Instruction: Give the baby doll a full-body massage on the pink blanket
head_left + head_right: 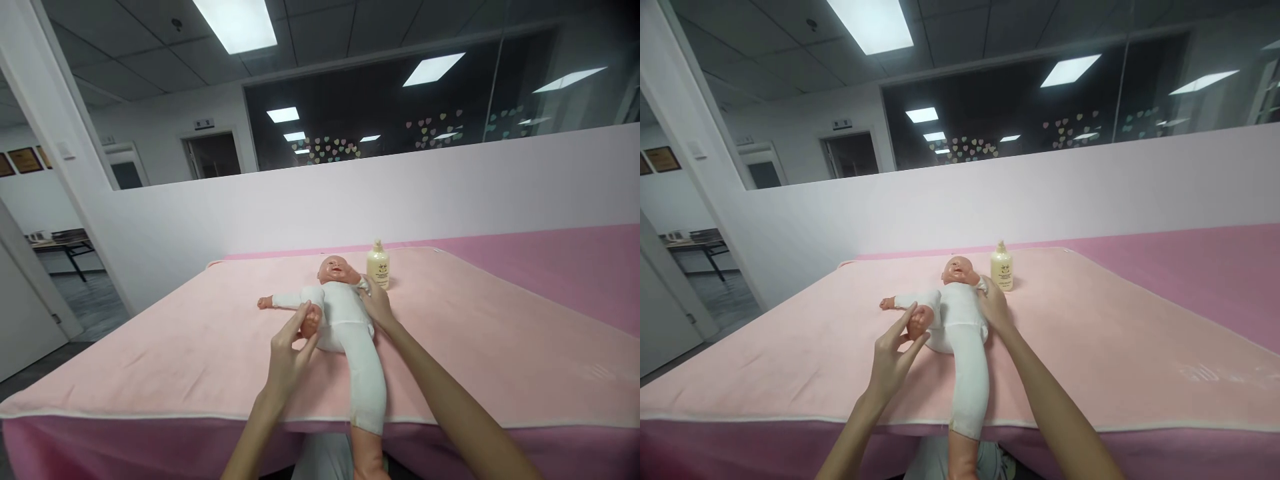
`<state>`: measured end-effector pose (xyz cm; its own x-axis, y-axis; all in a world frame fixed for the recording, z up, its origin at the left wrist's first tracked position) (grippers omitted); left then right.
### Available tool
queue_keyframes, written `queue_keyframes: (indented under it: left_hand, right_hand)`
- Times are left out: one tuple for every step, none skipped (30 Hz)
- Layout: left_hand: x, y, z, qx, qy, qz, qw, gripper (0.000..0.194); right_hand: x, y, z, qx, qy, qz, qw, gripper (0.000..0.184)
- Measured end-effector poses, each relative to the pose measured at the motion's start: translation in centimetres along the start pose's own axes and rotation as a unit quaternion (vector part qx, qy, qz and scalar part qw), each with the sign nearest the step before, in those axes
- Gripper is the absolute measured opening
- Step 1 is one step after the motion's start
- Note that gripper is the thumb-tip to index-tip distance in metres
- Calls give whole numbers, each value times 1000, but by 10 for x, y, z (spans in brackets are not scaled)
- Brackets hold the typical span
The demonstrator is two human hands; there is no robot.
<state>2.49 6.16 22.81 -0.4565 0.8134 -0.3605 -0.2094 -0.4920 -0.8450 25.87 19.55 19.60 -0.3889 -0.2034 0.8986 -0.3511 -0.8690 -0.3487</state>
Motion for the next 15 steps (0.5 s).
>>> queue_keyframes:
  left_hand:
    - [-10,8,4,-9,-20,-15,1000,49]
    - [-22,19,8,-21,-41,-31,998,50]
    - [-34,30,11,-37,-62,-50,996,52]
    - [-47,43,12,-49,-83,-72,993,56]
    - [-59,55,12,-52,-98,-99,989,59]
    - [-70,65,11,-46,-109,-136,984,59]
    - [-79,73,9,-28,-112,-172,978,57]
    - [-86,76,7,-10,-112,-203,973,55]
    - [-90,76,7,4,-108,-228,968,54]
    - [-90,71,7,13,-104,-242,965,54]
    - [-87,62,9,13,-100,-244,965,54]
    - [-81,50,11,9,-96,-235,967,55]
    - [-71,37,13,0,-95,-211,973,55]
    - [-60,23,14,-8,-96,-177,979,54]
    - [-47,11,14,-6,-95,-145,985,53]
  right_hand:
    - [-4,-2,1,-35,-30,-40,998,40]
    - [-10,-5,2,-70,-63,-87,992,42]
    - [-16,-9,3,-99,-100,-139,980,44]
    - [-23,-12,3,-119,-139,-190,965,45]
    - [-30,-16,4,-130,-177,-234,947,45]
    - [-35,-19,5,-135,-210,-266,931,45]
    - [-39,-22,6,-138,-234,-284,920,44]
    - [-41,-23,8,-140,-243,-288,916,44]
    - [-41,-24,9,-144,-239,-277,920,44]
    - [-39,-23,10,-146,-221,-254,930,44]
    - [-34,-21,11,-145,-193,-220,945,44]
    - [-28,-18,10,-133,-158,-176,963,43]
    - [-21,-14,9,-108,-114,-121,980,42]
    - [-14,-10,7,-70,-65,-60,994,40]
    - [-7,-6,4,-30,-14,-1,999,39]
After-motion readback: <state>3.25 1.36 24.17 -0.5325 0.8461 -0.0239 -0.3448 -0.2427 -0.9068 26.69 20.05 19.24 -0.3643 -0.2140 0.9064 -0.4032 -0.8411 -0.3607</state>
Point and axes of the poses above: each hand's wrist, its own y-axis away from the middle knuckle, its own z-axis out of the back of the hand, x = y × z, the point moved 2 cm from there along -y, towards the middle knuckle, and after that the axes turned 15 degrees about -z, right-handed, at the moved point
